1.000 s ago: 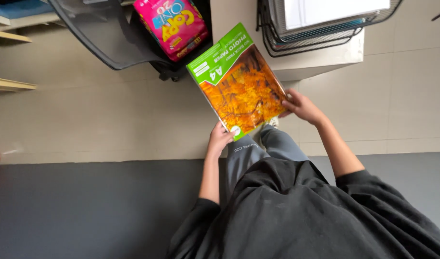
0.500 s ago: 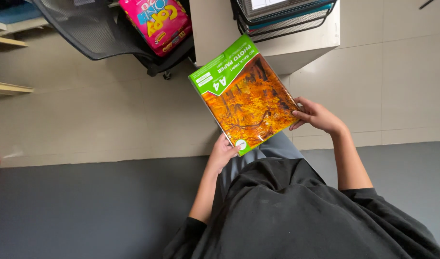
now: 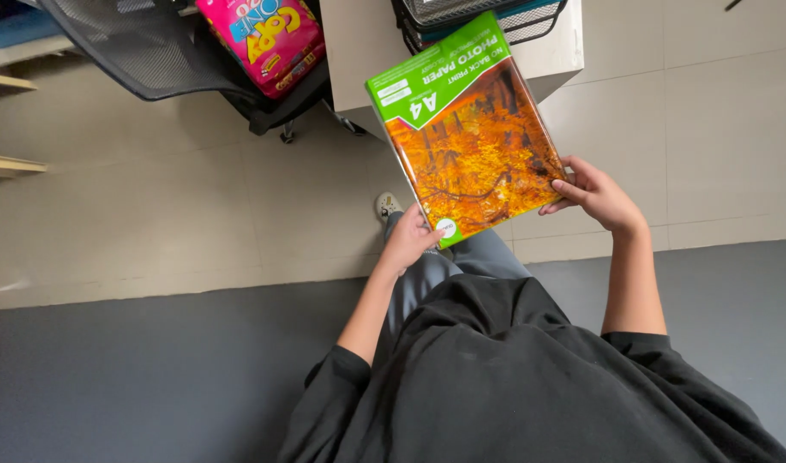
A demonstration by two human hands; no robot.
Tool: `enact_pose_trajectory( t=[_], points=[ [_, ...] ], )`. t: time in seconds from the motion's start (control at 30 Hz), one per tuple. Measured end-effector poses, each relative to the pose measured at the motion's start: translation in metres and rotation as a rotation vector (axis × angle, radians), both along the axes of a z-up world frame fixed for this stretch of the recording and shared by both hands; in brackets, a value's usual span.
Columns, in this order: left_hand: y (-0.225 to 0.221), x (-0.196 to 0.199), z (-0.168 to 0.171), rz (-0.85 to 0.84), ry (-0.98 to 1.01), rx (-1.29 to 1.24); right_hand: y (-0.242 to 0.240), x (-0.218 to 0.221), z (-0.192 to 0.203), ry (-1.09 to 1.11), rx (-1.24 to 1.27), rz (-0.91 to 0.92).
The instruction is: Organizing various types of paper, envelopes, and photo paper into a multi-tier desk tray.
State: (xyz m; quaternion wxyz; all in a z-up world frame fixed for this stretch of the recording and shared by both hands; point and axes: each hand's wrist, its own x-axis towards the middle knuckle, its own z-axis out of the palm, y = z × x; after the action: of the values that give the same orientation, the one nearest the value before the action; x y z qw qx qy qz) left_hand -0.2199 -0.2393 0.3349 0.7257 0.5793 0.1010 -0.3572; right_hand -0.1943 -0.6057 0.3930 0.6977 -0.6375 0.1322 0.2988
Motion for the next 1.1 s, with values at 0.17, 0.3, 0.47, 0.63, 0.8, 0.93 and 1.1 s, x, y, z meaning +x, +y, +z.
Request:
enact_pose_trajectory(
  t=[0.17, 0.3, 0.47, 0.63, 0.8, 0.93, 1.1],
  points=[
    [-0.004, 0.012, -0.024, -0.02, -0.022, -0.072, -0.008, -0.002, -0.002, -0.006, 0.003, -0.026],
    [-0.009, 0.013, -0.016, -0.037, -0.007, -0.065, -0.009, -0.005, 0.005, 0.026, -0.024, -0.037],
    [-0.016, 0.008, -0.008, -0.035, -0.027, -0.083, -0.014, -0.017, 0.001, 0.05, -0.021, -0.047],
    [-0.022, 0.01, -0.013, -0.059, -0.014, -0.063, -0.021, -0.026, -0.011, 0.049, -0.002, -0.078],
    [-0.024, 0.029, -0.029, -0.078, -0.088, -0.106, -0.021, -0.023, -0.01, -0.015, 0.068, -0.151],
    [-0.027, 0.05, -0.036, -0.091, -0.106, -0.135, -0.022, -0.013, -0.013, -0.043, 0.066, -0.167],
    [-0.03, 0.074, -0.045, -0.125, -0.082, -0.048, -0.027, 0.001, -0.033, -0.055, 0.096, -0.216]
  ],
)
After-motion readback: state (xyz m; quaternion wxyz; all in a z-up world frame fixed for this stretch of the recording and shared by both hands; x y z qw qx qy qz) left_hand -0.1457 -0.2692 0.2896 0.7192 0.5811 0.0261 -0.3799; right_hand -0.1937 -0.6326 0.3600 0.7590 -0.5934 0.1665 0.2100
